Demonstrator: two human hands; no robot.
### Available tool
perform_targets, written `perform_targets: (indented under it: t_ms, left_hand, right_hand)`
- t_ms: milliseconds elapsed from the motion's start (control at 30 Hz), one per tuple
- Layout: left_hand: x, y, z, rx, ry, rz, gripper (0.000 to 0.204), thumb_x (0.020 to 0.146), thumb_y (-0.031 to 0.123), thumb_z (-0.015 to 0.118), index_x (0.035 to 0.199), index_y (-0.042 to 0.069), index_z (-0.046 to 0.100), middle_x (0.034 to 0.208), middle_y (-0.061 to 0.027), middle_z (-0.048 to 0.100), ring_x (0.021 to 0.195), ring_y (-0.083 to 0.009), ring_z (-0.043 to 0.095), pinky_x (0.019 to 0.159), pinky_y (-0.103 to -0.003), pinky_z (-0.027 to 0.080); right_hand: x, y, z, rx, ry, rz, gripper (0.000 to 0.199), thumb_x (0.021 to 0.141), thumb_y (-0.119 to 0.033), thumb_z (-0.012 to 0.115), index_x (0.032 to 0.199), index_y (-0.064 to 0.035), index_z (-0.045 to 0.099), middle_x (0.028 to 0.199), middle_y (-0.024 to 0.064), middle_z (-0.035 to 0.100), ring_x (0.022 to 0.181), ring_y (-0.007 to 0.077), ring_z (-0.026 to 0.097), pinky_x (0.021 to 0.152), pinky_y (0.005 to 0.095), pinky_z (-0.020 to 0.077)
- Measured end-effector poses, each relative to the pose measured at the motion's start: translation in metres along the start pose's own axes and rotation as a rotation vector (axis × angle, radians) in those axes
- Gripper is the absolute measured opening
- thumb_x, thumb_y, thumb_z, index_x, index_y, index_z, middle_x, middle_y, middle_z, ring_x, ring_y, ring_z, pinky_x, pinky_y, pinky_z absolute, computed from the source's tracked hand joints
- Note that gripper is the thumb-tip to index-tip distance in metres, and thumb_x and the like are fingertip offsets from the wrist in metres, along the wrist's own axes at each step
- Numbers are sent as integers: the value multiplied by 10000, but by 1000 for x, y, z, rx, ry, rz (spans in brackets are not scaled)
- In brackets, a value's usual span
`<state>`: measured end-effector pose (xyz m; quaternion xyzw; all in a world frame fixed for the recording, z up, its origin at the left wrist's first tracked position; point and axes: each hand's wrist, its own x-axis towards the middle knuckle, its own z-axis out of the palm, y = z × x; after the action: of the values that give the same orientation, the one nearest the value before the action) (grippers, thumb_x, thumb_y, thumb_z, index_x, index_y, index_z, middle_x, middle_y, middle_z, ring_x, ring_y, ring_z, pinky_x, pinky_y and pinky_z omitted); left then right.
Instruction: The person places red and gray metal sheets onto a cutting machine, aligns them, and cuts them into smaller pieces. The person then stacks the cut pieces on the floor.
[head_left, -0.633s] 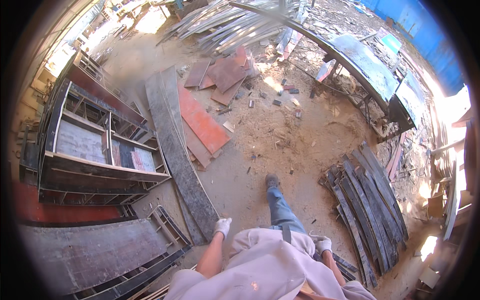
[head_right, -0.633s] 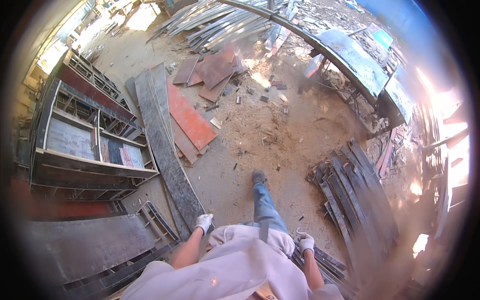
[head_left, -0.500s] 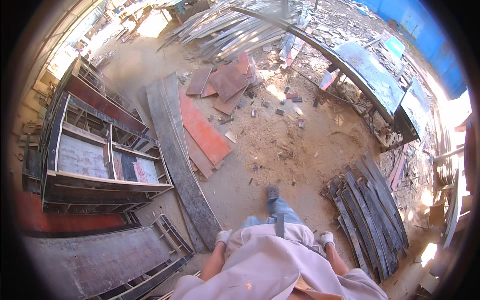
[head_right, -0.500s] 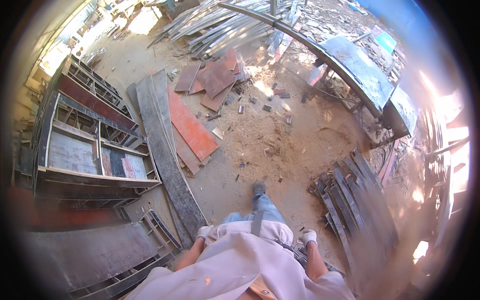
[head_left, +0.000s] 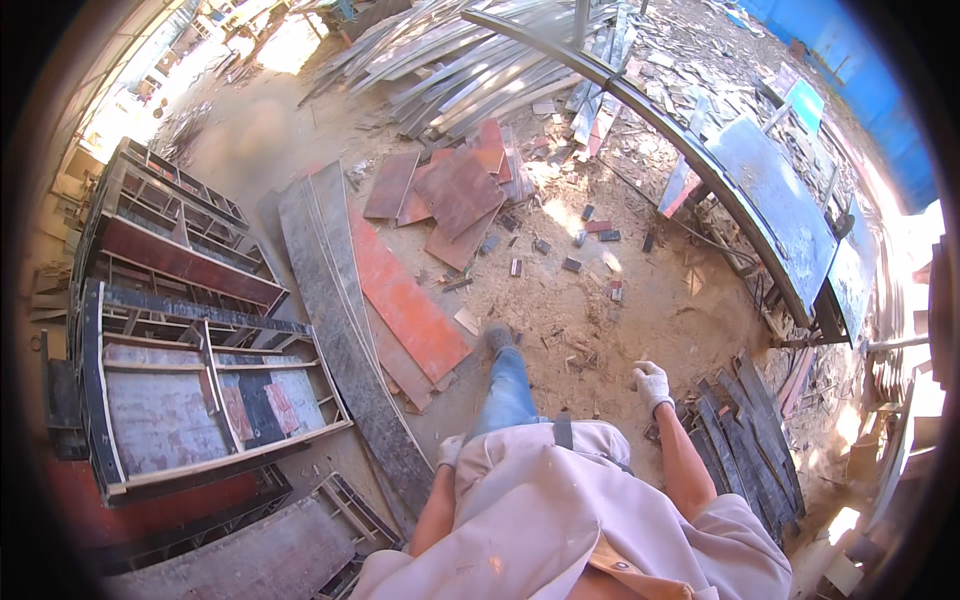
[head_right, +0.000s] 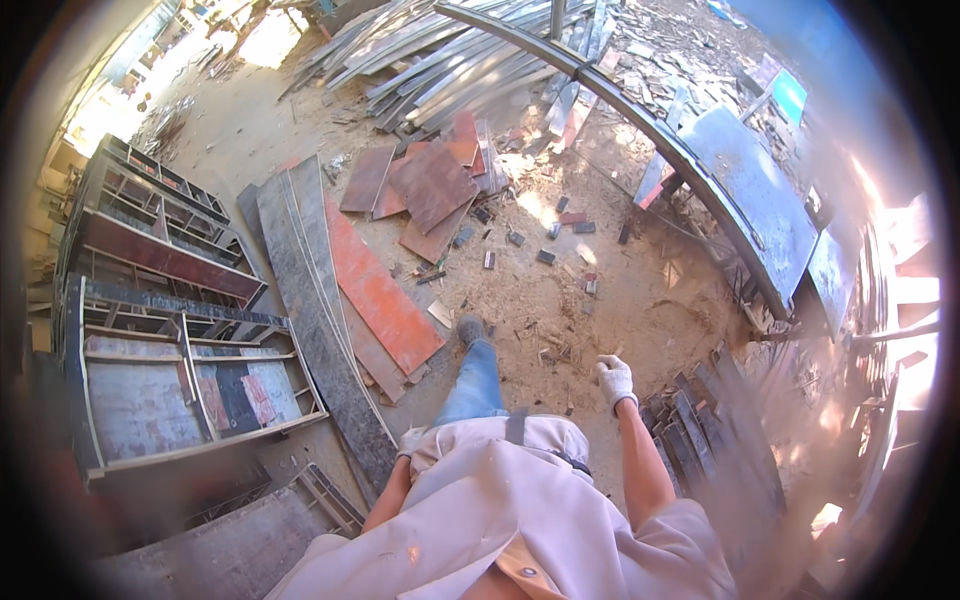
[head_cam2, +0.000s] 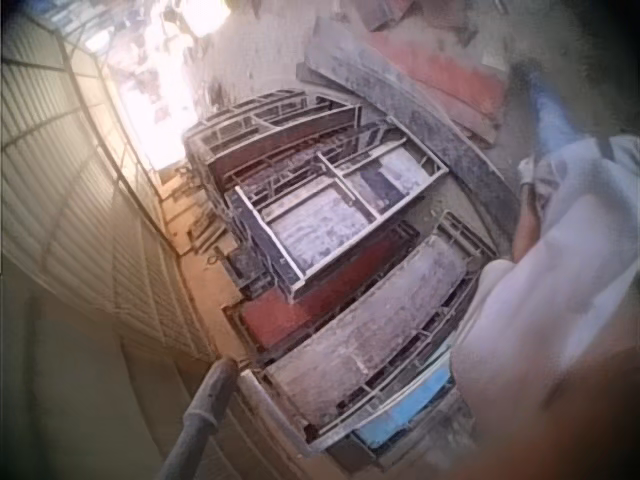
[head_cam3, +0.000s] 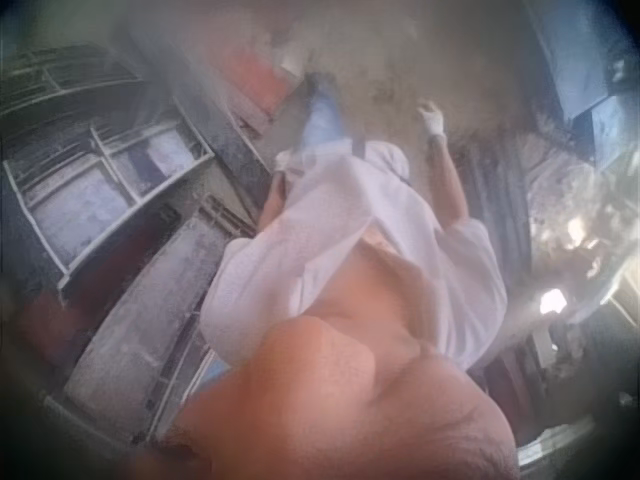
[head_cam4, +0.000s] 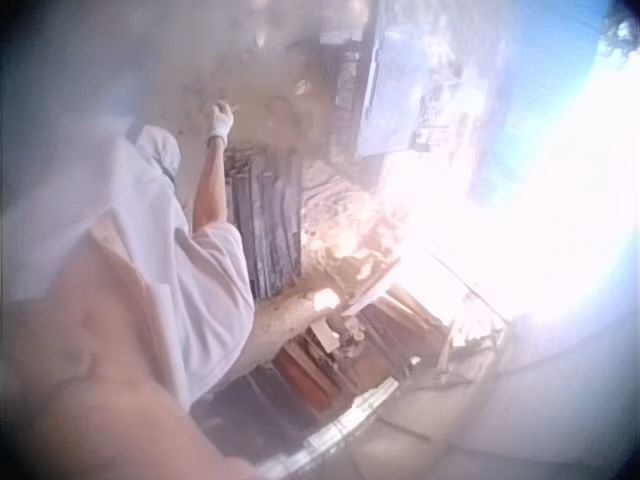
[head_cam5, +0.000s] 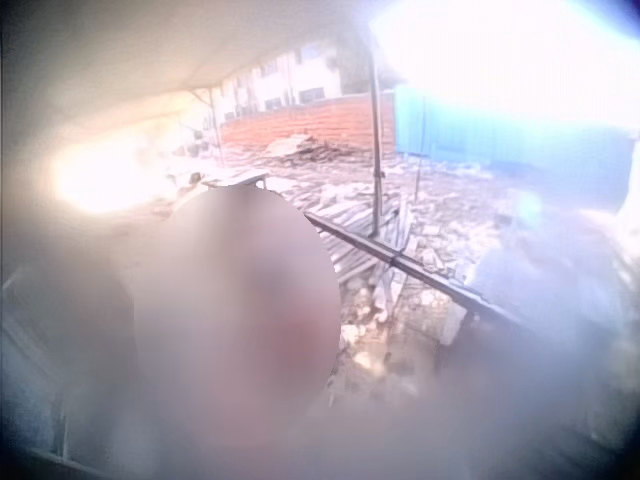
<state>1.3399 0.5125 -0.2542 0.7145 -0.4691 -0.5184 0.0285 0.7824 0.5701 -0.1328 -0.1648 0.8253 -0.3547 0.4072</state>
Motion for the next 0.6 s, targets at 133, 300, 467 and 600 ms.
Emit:
perform_targets:
  t_ms: [133,300,467,600]
  left_hand:
    - [96,88,-27,134,-46,-73,505,917,497,726,1137,50,802,1142,-165,790,1069,-289,753,920,-410,561]
    - [189,206,-86,-435,1,-67,139,1011,225,698,879,181,691,660,71,567,522,-64,521,435,-252,360]
    - [255,330,-123,-502,118,-5,161,1033,221,707,1141,102,712,870,44,682,669,-50,596,545,-230,444]
    - [305,389,-135,-430,116,-40,241,1020,244,725,1185,70,702,955,12,705,761,-78,630,659,-261,507]
  right_hand:
    - [44,42,7,-202,-4,149,278,935,-67,612,1153,-13,777,942,152,798,829,226,777,739,343,627]
    - [57,14,33,-371,-261,349,318,835,-77,793,1146,-13,776,969,124,789,804,199,780,728,327,636]
    - [146,-19,55,-390,-360,333,278,882,-146,750,1114,6,754,900,128,773,727,218,762,680,355,616]
    - [263,-134,102,-237,-240,437,239,922,-176,619,986,5,762,773,155,749,666,244,734,629,386,577]
